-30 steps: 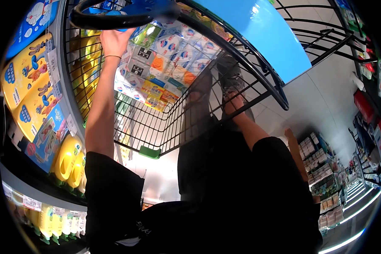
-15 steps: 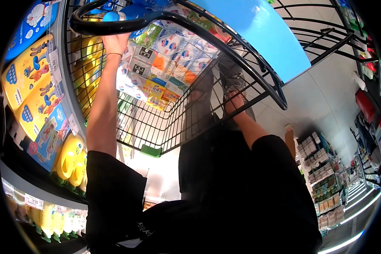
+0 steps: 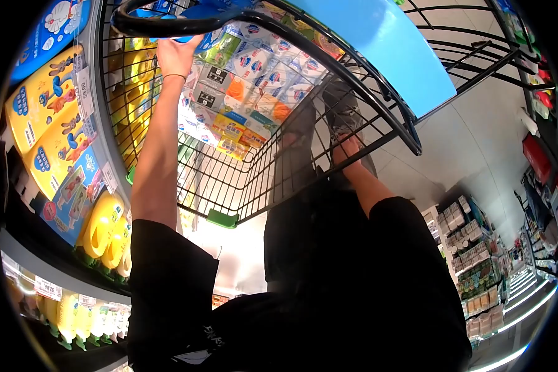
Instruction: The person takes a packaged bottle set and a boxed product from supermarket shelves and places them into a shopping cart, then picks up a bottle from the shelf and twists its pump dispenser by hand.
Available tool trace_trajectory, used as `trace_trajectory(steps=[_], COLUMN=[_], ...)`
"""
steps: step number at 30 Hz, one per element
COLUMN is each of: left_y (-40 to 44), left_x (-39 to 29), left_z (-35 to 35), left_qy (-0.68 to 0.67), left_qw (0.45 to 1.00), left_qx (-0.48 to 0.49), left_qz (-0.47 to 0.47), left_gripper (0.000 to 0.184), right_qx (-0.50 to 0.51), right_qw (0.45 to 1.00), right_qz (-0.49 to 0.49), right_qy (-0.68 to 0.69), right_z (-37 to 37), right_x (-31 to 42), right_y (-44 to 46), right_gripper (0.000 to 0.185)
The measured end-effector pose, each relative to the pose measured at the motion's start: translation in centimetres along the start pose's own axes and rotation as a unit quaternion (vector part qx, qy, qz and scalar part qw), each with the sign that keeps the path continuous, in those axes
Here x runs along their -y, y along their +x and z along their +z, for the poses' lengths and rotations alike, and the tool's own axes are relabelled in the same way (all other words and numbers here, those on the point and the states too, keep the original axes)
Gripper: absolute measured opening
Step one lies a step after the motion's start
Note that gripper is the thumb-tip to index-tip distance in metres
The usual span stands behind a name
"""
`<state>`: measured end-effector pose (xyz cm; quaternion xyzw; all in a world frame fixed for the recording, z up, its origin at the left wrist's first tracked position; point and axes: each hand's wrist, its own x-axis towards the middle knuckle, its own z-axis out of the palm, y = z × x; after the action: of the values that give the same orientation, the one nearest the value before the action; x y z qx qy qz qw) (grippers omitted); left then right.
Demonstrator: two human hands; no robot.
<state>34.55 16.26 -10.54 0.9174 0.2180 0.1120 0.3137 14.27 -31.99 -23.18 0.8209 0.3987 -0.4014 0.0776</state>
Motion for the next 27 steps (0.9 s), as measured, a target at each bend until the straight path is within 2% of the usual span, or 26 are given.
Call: trace_trajectory(steps=[3,6,9,12,15,18,20,21,22,23,25,26,27], left_y=[0.0,0.1,0.1,0.0,-0.4,-1.4,-2.8,-3.8,-5.1,-6.5,-9.6,-11.7,-13.8], left_x=[0.9,1.9,0.9,1.5,1.3,1.6,2.7,3.1,2.8,2.1,0.7,1.2,2.1], left_z=[0.4,0.9,0.4,0.8,0.8,1.1,1.8,2.2,2.3,2.1,1.7,2.2,2.7], left_qy=[-0.001,-0.051,-0.061,-0.073,-0.041,-0.026,-0.057,-0.103,-0.099,-0.095,-0.138,-0.141,-0.144], left_qw=[1.000,0.998,0.997,0.996,0.998,0.998,0.995,0.990,0.989,0.988,0.970,0.967,0.964], left_qx=[0.017,0.037,0.047,0.044,0.029,0.005,-0.004,-0.028,-0.034,-0.041,-0.020,-0.015,-0.010], left_qz=[-0.016,-0.028,-0.026,-0.035,-0.044,-0.061,-0.083,-0.093,-0.106,-0.117,-0.197,-0.211,-0.223], left_gripper=[0.039,0.038,0.038,0.041,0.058,0.079,0.095,0.094,0.094,0.093,0.090,0.089,0.087], right_qx=[0.130,-0.084,-0.196,0.109,0.103,0.029,0.014,0.006,-0.066,0.017,0.182,0.139,0.153], right_qw=[0.991,0.996,0.978,0.993,0.990,0.997,0.999,0.999,0.995,0.996,0.976,0.984,0.987], right_qz=[0.031,-0.015,-0.035,0.027,0.025,0.042,0.046,0.048,0.041,0.064,0.102,0.097,0.050], right_qy=[-0.016,0.000,-0.070,-0.043,-0.096,-0.065,-0.010,0.018,0.065,0.066,0.069,0.046,-0.026], right_z=[-3.3,-1.3,-1.2,-1.9,-4.3,-4.9,-1.5,0.4,1.5,0.1,-4.8,-5.5,-5.9], right_x=[0.2,-0.5,-0.8,0.5,0.8,0.0,-0.7,-1.1,-1.7,-1.5,-0.4,-0.1,0.1], right_y=[0.8,0.0,-0.6,0.4,0.8,0.6,0.7,0.7,0.3,0.6,0.8,0.4,0.4], right_gripper=[0.030,0.023,0.023,0.037,0.039,0.024,0.031,0.036,0.033,0.032,0.030,0.029,0.031])
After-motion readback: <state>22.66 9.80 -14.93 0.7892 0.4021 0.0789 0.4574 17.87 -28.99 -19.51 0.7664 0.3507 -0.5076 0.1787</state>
